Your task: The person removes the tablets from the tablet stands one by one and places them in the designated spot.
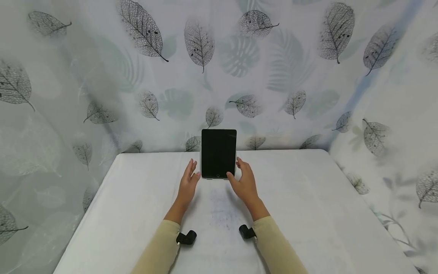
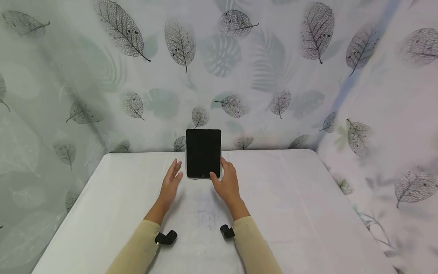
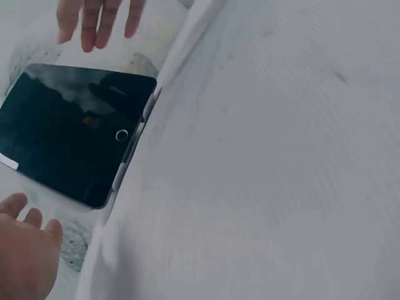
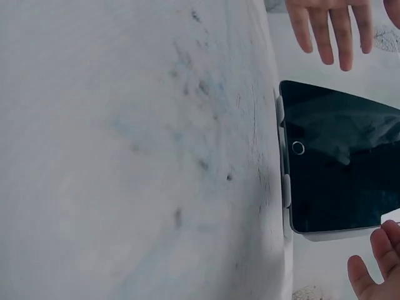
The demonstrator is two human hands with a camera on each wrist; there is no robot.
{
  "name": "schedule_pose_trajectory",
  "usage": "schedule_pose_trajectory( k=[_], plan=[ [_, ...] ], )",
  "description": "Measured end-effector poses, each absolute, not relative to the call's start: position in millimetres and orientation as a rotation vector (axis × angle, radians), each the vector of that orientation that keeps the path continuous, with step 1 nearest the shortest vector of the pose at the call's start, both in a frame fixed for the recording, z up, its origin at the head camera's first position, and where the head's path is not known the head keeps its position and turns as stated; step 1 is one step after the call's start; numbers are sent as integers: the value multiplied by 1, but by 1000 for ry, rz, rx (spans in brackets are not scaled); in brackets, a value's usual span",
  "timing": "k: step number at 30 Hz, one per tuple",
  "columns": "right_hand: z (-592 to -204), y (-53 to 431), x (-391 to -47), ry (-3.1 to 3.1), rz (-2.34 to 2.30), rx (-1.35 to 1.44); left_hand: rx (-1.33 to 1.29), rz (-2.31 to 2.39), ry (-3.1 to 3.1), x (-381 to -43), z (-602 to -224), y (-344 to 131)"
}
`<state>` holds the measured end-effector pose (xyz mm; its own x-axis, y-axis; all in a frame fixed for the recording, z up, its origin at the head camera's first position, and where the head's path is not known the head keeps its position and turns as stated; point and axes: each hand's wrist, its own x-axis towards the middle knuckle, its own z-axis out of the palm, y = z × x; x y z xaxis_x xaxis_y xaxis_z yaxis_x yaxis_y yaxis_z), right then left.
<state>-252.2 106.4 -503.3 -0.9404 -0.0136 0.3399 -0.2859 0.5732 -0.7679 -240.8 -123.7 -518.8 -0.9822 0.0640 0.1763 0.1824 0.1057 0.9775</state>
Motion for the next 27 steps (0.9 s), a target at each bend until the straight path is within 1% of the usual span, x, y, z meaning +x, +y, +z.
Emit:
schedule_pose_trajectory(
  k=[4, 10, 15, 21, 27],
  plan=[
    [-508, 100, -259, -2514, 1400, 199, -121, -2207, -2138, -246, -526, -122],
    [-514, 97, -265, -2493, 1507, 85, -117, -2303, -2053, -254, -532, -114],
    [-521, 98, -270, -2415, 1627, 34, -71, -2284, -2084, -257, -536, -106],
    [-534, 100, -276, -2271, 1821, -97, -33, -2235, -2123, -256, -542, -101],
    [-541, 104, -280, -2214, 1879, -108, -28, -2205, -2141, -258, -543, -100]
  ],
)
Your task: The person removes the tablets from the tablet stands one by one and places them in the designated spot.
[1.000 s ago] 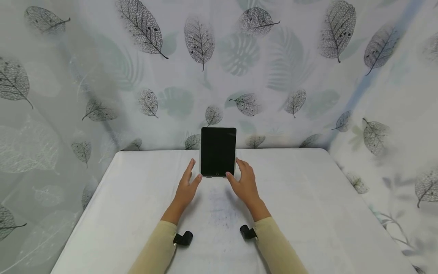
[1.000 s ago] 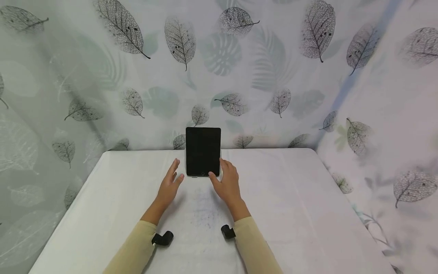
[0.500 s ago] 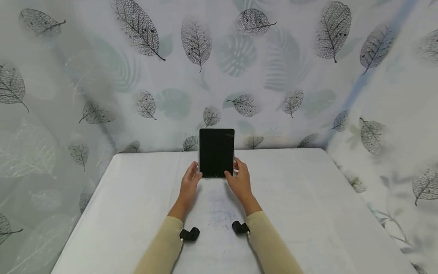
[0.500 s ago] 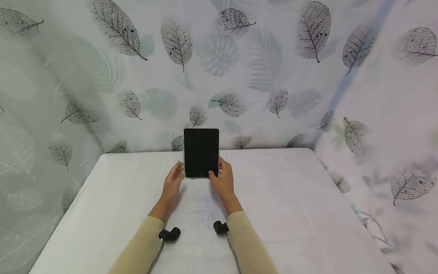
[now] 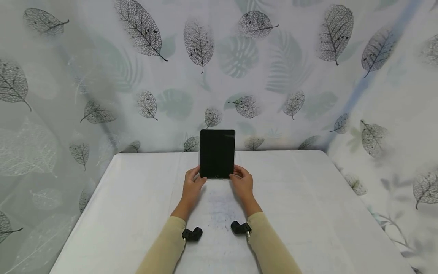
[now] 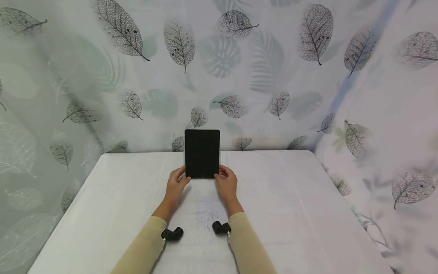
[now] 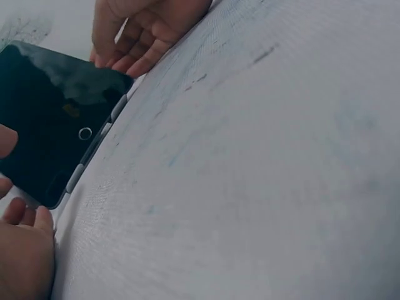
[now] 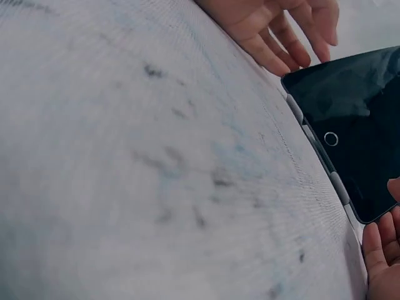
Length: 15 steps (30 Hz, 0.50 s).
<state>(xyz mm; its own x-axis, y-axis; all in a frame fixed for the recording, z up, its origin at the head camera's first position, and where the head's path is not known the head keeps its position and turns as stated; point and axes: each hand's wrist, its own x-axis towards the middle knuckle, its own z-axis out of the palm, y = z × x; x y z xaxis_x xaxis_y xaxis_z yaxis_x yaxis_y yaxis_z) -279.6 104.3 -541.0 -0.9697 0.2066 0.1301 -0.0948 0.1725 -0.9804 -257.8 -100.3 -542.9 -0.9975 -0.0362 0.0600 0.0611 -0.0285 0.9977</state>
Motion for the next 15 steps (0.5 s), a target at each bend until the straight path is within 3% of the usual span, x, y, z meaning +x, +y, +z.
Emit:
schedule_pose_trajectory(
  k=[4, 15],
  plan=[
    [-544, 105, -283, -2244, 1806, -169, 0, -2129, -2170, -258, -533, -99],
    [-549, 89, -286, -2253, 1611, -354, 308, -1657, -2309, -272, -550, -77]
  ],
)
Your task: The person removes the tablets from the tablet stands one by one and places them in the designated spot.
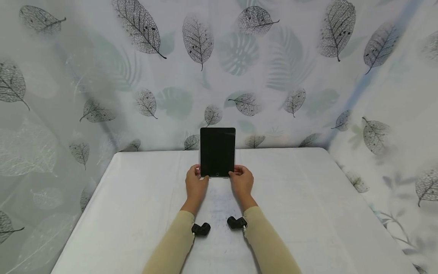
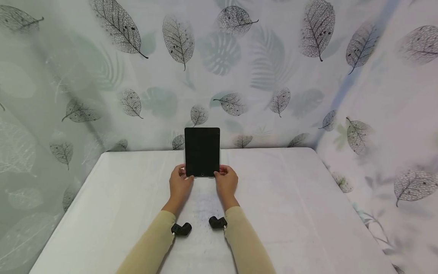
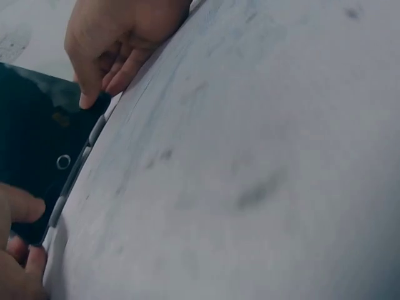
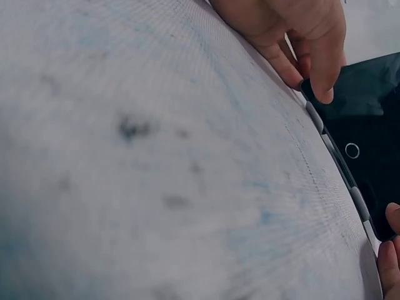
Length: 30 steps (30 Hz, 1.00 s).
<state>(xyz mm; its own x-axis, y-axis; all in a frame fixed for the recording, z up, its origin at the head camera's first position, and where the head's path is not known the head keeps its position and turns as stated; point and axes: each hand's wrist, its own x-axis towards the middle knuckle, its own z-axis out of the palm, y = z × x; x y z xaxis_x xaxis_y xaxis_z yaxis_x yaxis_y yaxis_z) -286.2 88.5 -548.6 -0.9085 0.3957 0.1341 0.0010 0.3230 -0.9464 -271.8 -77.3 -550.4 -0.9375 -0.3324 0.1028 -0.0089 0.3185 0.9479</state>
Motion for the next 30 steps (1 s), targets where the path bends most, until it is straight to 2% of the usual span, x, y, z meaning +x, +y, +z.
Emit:
schedule_pose_trajectory(
  k=[10, 30],
  plan=[
    [-547, 82, -286, -2272, 1616, -384, 291, -1459, -2250, -269, -556, -73],
    [-549, 93, -287, -2231, 1719, -296, 267, -1544, -2150, -268, -555, -71]
  ],
)
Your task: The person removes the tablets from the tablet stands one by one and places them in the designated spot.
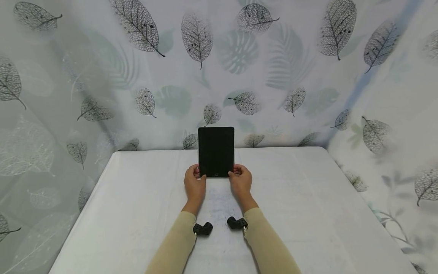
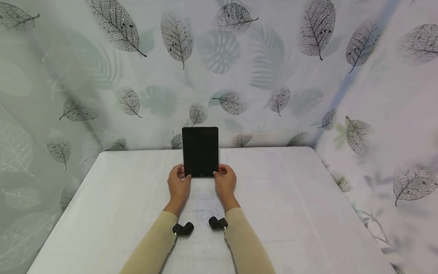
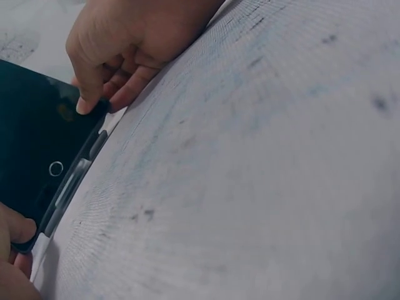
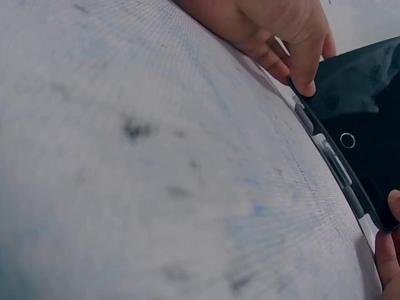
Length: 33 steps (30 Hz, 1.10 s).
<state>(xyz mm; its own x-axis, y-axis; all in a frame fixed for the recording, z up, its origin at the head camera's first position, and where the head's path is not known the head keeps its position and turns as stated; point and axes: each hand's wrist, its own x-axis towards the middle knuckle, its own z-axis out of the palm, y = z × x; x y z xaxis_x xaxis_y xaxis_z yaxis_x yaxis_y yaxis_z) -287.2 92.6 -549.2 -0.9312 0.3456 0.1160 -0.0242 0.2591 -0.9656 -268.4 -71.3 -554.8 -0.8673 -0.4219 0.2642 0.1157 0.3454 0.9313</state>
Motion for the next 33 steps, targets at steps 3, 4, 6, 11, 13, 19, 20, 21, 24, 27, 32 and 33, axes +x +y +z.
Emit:
schedule_pose_trajectory(
  k=[3, 4, 6, 11, 13, 19, 20, 21, 24, 27, 32, 33],
  plan=[
    [-549, 92, -286, -2213, 1747, -283, 248, -1573, -2115, -269, -556, -72],
    [-549, 92, -286, -2204, 1753, -274, 239, -1582, -2103, -268, -556, -73],
    [-549, 92, -285, -2180, 1773, -251, 217, -1608, -2076, -267, -557, -73],
    [-551, 94, -284, -2116, 1797, -166, 142, -1650, -2047, -265, -555, -75],
    [-552, 96, -283, -2092, 1806, -131, 120, -1687, -2038, -264, -554, -76],
    [-552, 100, -281, -2032, 1859, -62, 84, -1858, -1964, -263, -554, -79],
    [-551, 101, -279, -2037, 1868, -63, 71, -1889, -1946, -262, -553, -79],
    [-547, 102, -278, -2037, 1889, -60, 52, -1926, -1921, -262, -553, -80],
    [-538, 106, -273, -2017, 1948, -40, -6, -2035, -1852, -260, -547, -80],
    [-532, 110, -273, -1953, 2014, -21, -59, -2086, -1812, -260, -542, -79],
    [-530, 116, -278, -1838, 2074, 22, -130, -2055, -1764, -263, -534, -74],
    [-528, 118, -278, -1822, 2090, 30, -141, -2061, -1756, -264, -531, -72]
  ],
)
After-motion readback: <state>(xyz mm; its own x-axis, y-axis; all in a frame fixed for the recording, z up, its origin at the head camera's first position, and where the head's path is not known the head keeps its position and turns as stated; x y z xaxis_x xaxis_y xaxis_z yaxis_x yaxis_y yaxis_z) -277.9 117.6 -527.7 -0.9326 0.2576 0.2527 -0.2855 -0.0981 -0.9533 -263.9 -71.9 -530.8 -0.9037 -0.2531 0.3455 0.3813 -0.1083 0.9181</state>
